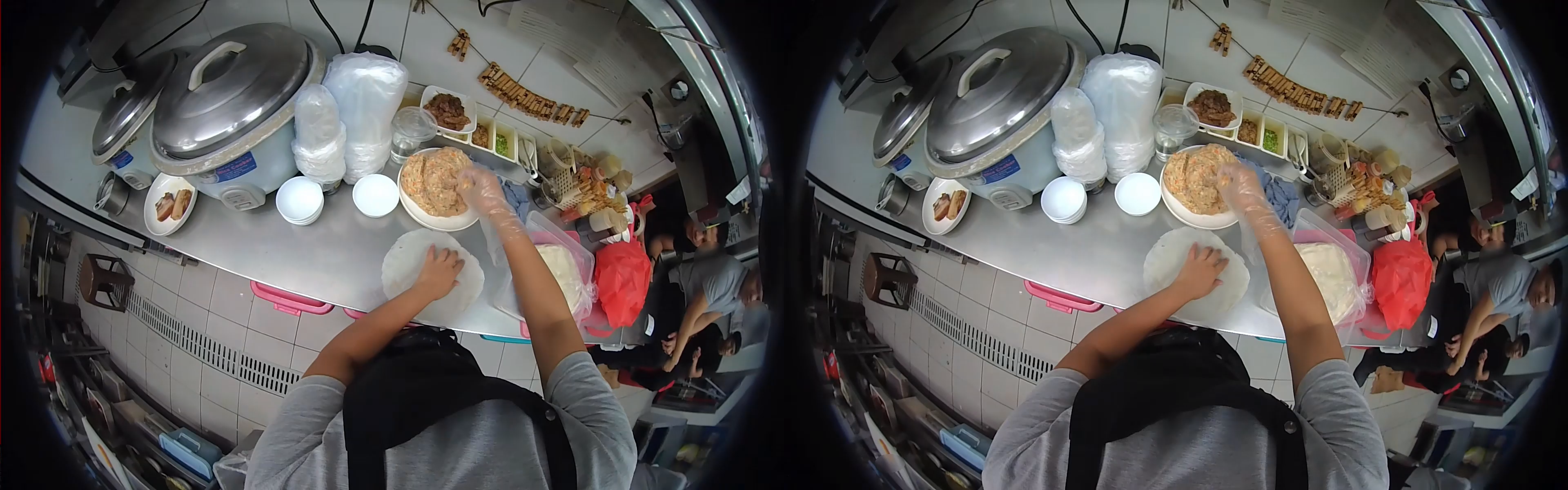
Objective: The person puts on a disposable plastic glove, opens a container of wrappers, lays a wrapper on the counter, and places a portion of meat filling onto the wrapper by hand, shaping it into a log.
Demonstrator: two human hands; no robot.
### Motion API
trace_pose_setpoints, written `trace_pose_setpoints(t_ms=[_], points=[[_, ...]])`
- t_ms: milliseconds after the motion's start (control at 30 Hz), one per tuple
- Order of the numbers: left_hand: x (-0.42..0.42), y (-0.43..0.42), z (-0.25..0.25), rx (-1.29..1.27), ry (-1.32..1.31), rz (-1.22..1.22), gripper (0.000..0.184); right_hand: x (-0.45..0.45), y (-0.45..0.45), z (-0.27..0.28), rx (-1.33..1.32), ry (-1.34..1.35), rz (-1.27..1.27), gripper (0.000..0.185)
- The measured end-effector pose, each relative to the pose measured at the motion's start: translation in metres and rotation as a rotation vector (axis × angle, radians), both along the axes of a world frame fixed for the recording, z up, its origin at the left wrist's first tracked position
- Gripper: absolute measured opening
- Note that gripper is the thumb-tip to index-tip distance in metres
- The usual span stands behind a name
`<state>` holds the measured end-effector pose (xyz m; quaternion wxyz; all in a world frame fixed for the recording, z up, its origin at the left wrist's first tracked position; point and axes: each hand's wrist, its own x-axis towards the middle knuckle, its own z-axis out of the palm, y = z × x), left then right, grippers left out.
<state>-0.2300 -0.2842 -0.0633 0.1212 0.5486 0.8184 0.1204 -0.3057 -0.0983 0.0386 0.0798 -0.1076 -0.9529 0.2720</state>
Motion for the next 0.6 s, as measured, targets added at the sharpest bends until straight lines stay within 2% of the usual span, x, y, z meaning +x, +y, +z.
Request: trace_pose_setpoints(t_ms=[67, 100, 167, 200, 233, 300, 333, 400, 433, 500, 533, 600], points=[[-0.001, 0.006, 0.000, 0.050, 0.018, -0.016, 0.057, -0.003, 0.001, 0.012, -0.046, 0.201, -0.060, 0.028], [0.000, 0.006, 0.000, 0.099, 0.050, -0.022, 0.058, 0.001, -0.009, 0.027, -0.049, 0.192, -0.071, 0.028], [0.002, -0.001, 0.002, 0.162, 0.032, 0.006, 0.057, 0.003, -0.029, 0.059, -0.119, 0.108, -0.071, 0.037], [0.002, -0.007, 0.004, 0.227, 0.016, 0.044, 0.056, 0.000, -0.022, 0.046, -0.063, 0.107, 0.007, 0.046], [0.001, -0.015, 0.006, 0.228, 0.013, 0.046, 0.056, 0.000, -0.024, 0.043, -0.062, 0.104, 0.009, 0.046], [-0.002, -0.040, 0.007, 0.210, -0.090, 0.156, 0.053, -0.002, -0.029, 0.037, -0.176, -0.159, -0.067, 0.057], [-0.003, -0.052, 0.007, 0.207, -0.091, 0.161, 0.053, -0.001, -0.027, 0.027, -0.178, -0.161, -0.062, 0.057], [-0.006, -0.075, 0.007, 0.239, -0.154, 0.307, 0.052, 0.002, -0.028, 0.009, -0.416, 0.253, -0.059, 0.065], [-0.007, -0.086, 0.006, 0.237, -0.152, 0.314, 0.052, 0.003, -0.037, 0.018, -0.420, 0.252, -0.054, 0.065], [-0.006, -0.104, 0.002, 0.231, -0.026, 0.328, 0.056, 0.009, -0.052, 0.032, 0.302, -0.017, -0.175, 0.063], [-0.005, -0.109, 0.000, 0.228, -0.026, 0.333, 0.056, 0.013, -0.054, 0.025, 0.299, -0.018, -0.170, 0.063], [-0.003, -0.116, -0.003, 0.282, 0.010, 0.317, 0.060, 0.018, -0.055, 0.005, 0.400, -0.019, 0.000, 0.060]])
